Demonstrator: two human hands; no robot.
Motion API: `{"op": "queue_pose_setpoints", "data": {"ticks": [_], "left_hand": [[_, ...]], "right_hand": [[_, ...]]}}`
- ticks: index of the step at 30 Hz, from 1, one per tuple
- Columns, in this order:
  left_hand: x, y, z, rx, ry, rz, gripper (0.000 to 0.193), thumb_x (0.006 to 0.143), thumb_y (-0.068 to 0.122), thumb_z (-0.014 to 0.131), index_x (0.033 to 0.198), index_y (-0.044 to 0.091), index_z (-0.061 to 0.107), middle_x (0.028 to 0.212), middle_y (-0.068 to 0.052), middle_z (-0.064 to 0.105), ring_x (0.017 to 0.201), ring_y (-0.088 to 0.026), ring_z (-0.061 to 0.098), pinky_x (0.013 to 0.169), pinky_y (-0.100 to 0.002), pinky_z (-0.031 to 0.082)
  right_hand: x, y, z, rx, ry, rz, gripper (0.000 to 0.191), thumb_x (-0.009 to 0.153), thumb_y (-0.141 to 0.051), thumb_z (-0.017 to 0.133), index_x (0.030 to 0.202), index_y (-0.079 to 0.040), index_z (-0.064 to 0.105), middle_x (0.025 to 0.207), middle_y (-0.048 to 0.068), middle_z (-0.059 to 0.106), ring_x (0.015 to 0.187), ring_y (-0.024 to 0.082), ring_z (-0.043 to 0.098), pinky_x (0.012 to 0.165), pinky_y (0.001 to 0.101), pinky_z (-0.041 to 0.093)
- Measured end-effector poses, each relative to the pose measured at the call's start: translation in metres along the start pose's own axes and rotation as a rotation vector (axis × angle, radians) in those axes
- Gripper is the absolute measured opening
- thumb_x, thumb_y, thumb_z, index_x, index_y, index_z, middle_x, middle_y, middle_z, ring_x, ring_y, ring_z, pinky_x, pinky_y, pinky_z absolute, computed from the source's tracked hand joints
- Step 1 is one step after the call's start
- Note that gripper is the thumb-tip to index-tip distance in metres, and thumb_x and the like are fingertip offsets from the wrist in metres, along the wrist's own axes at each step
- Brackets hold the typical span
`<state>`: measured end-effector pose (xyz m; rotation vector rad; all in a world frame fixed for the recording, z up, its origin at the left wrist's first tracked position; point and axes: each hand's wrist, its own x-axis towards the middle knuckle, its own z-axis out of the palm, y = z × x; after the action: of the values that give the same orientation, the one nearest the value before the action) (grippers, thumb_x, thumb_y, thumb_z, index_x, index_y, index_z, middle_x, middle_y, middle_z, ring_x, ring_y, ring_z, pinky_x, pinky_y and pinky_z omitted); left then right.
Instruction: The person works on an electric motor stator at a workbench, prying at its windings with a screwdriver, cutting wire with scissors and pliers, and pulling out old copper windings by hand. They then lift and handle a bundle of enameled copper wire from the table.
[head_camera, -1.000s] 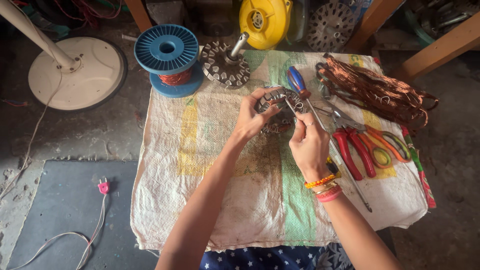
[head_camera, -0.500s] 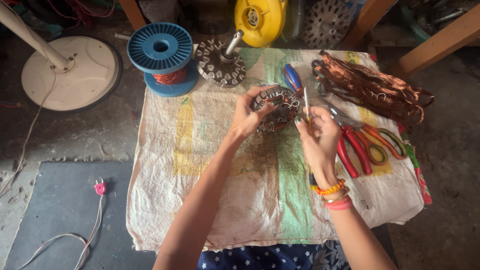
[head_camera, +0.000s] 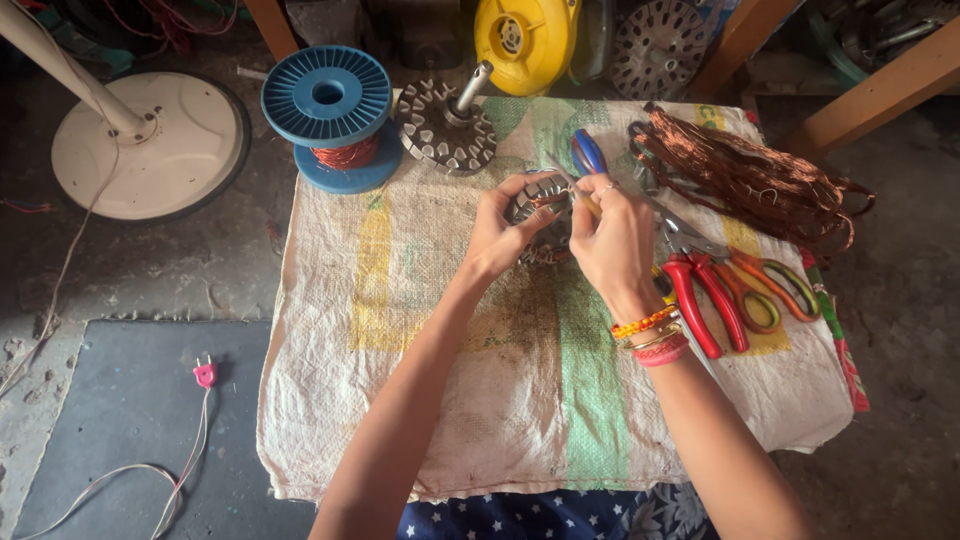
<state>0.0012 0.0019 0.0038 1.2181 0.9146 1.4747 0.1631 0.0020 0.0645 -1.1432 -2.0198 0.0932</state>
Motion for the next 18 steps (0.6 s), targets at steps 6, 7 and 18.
{"op": "queue_pose_setpoints", "data": {"ticks": [6,7,18], "left_hand": [[-0.003,0.005,0.005,0.133,-0.009,0.023,0.048,0.078,0.001,0.07,0.126,0.003,0.067,0.113,-0.012,0.07,0.097,-0.021,0.072,0.091,-0.035,0.063],[-0.003,0.006,0.005,0.169,0.001,0.028,0.047,0.079,0.002,0.071,0.126,0.003,0.068,0.113,-0.012,0.07,0.098,-0.021,0.071,0.091,-0.036,0.061],[-0.004,0.008,0.005,0.223,0.038,0.067,0.048,0.082,0.004,0.072,0.13,0.003,0.065,0.119,-0.011,0.072,0.106,-0.021,0.072,0.1,-0.034,0.057]], "right_hand": [[-0.001,0.007,-0.006,0.48,-0.228,0.384,0.008,0.103,-0.006,0.061,0.099,-0.006,0.068,0.073,-0.002,0.06,0.057,0.005,0.048,0.049,0.0241,0.036],[0.002,0.007,-0.009,0.577,-0.267,0.499,0.008,0.101,-0.005,0.06,0.099,-0.007,0.067,0.072,-0.003,0.058,0.055,0.004,0.046,0.047,0.0227,0.034],[0.028,-0.001,-0.038,0.333,-0.235,0.195,0.015,0.094,-0.006,0.069,0.108,-0.006,0.075,0.069,-0.004,0.064,0.053,0.001,0.048,0.046,0.0204,0.033]]}}
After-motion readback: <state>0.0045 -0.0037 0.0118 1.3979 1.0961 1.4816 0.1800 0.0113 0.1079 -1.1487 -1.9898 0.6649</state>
